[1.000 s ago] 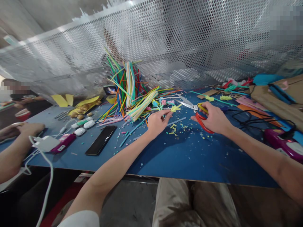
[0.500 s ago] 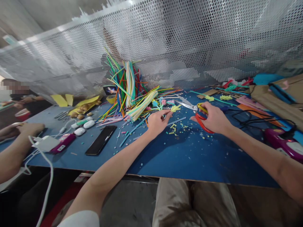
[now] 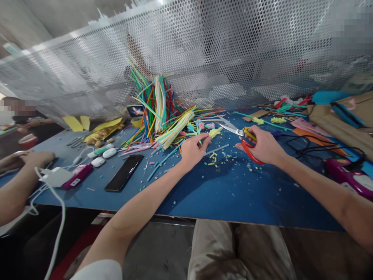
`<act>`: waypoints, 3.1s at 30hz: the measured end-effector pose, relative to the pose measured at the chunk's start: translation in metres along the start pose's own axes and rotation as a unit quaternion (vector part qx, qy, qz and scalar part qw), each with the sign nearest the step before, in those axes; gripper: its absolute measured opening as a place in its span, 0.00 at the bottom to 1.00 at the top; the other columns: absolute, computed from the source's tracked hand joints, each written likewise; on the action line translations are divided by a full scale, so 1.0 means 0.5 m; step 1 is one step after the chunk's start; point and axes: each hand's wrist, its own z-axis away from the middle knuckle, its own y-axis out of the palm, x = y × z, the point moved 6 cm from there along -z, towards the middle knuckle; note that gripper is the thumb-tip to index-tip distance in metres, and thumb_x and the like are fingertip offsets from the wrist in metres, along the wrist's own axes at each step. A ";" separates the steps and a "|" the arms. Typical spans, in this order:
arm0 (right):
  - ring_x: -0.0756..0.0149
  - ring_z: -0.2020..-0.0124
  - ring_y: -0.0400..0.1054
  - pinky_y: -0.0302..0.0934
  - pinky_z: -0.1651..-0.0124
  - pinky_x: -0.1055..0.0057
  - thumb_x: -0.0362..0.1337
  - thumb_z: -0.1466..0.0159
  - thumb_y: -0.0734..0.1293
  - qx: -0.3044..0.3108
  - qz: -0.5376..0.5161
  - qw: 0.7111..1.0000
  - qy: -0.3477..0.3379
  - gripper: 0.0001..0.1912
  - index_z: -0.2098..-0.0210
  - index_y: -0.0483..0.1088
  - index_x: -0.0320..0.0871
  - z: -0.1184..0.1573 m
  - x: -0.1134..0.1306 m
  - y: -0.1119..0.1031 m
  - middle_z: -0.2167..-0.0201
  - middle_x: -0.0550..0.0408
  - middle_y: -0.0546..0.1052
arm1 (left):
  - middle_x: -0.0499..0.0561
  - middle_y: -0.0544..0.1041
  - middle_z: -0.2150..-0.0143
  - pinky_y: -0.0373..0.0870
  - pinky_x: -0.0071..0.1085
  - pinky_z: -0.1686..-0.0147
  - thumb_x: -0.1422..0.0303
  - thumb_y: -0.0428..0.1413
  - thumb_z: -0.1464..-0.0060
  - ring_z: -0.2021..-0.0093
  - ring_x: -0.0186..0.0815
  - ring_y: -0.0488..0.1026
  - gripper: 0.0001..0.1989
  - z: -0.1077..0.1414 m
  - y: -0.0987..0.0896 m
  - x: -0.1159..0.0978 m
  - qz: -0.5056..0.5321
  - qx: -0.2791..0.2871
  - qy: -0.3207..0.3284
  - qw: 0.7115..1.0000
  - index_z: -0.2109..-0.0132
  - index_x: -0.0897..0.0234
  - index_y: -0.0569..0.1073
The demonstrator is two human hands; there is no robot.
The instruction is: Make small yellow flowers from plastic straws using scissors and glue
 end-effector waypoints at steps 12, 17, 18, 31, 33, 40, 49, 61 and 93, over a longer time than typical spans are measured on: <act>0.52 0.64 0.73 0.65 0.63 0.58 0.62 0.43 0.69 -0.021 0.046 0.999 -0.014 0.27 0.57 0.65 0.50 0.001 0.003 -0.008 0.63 0.51 0.78 | 0.49 0.85 0.64 0.70 0.30 0.64 0.55 0.56 0.35 0.70 0.34 0.79 0.15 0.001 0.000 0.007 -0.023 -0.022 -0.013 0.999 0.52 0.55 0.83; 0.51 0.63 0.73 0.65 0.62 0.57 0.62 0.42 0.69 -0.021 0.052 0.998 -0.016 0.26 0.57 0.65 0.50 0.001 0.007 -0.011 0.62 0.50 0.78 | 0.49 0.84 0.64 0.69 0.28 0.65 0.56 0.57 0.35 0.69 0.33 0.79 0.14 0.002 -0.001 0.005 -0.017 -0.026 -0.009 0.999 0.53 0.55 0.83; 0.51 0.63 0.73 0.65 0.63 0.57 0.61 0.42 0.69 -0.020 0.055 0.998 -0.013 0.26 0.57 0.65 0.50 0.001 0.007 -0.011 0.62 0.50 0.79 | 0.49 0.84 0.65 0.69 0.28 0.66 0.56 0.56 0.35 0.69 0.33 0.79 0.13 0.002 -0.002 0.003 -0.017 -0.024 -0.009 1.000 0.53 0.56 0.83; 0.47 0.60 0.74 0.65 0.63 0.57 0.62 0.43 0.69 -0.020 0.075 0.997 -0.007 0.28 0.54 0.66 0.49 0.005 0.009 -0.005 0.59 0.47 0.79 | 0.47 0.82 0.70 0.67 0.28 0.67 0.57 0.54 0.34 0.72 0.32 0.76 0.13 0.001 -0.004 -0.005 -0.013 0.002 -0.017 1.000 0.56 0.56 0.81; 0.46 0.59 0.74 0.65 0.61 0.56 0.62 0.42 0.69 -0.020 0.071 0.997 -0.006 0.28 0.53 0.66 0.49 0.006 0.011 -0.007 0.58 0.47 0.79 | 0.47 0.81 0.70 0.67 0.28 0.67 0.57 0.54 0.34 0.72 0.32 0.76 0.13 0.002 -0.003 -0.006 -0.010 0.004 -0.015 1.000 0.56 0.56 0.80; 0.46 0.58 0.74 0.67 0.60 0.55 0.63 0.43 0.69 -0.024 0.065 0.998 -0.005 0.29 0.52 0.67 0.50 0.006 0.013 -0.008 0.57 0.47 0.79 | 0.47 0.83 0.68 0.69 0.28 0.66 0.55 0.54 0.34 0.71 0.33 0.77 0.14 0.003 -0.001 -0.002 -0.009 0.004 -0.017 1.000 0.55 0.56 0.79; 0.45 0.57 0.75 0.65 0.61 0.56 0.63 0.43 0.69 -0.026 0.075 0.997 -0.011 0.29 0.53 0.67 0.49 0.006 0.011 -0.006 0.57 0.46 0.79 | 0.48 0.83 0.68 0.69 0.28 0.67 0.56 0.55 0.34 0.72 0.32 0.76 0.13 0.002 -0.001 -0.001 -0.001 0.000 -0.017 1.000 0.55 0.57 0.79; 0.52 0.63 0.74 0.59 0.67 0.63 0.62 0.43 0.69 -0.032 0.104 0.994 -0.027 0.27 0.59 0.64 0.48 0.008 0.017 -0.007 0.61 0.49 0.80 | 0.46 0.82 0.69 0.66 0.27 0.69 0.58 0.55 0.34 0.74 0.30 0.75 0.11 0.002 -0.011 -0.011 -0.004 -0.010 -0.014 1.000 0.57 0.59 0.78; 0.62 0.74 0.67 0.54 0.70 0.67 0.61 0.41 0.68 -0.054 0.097 0.991 -0.072 0.24 0.69 0.62 0.48 0.012 0.038 -0.006 0.76 0.56 0.73 | 0.44 0.84 0.68 0.63 0.25 0.74 0.60 0.51 0.31 0.78 0.27 0.72 0.11 0.008 -0.002 -0.020 0.052 0.015 0.012 0.998 0.57 0.60 0.74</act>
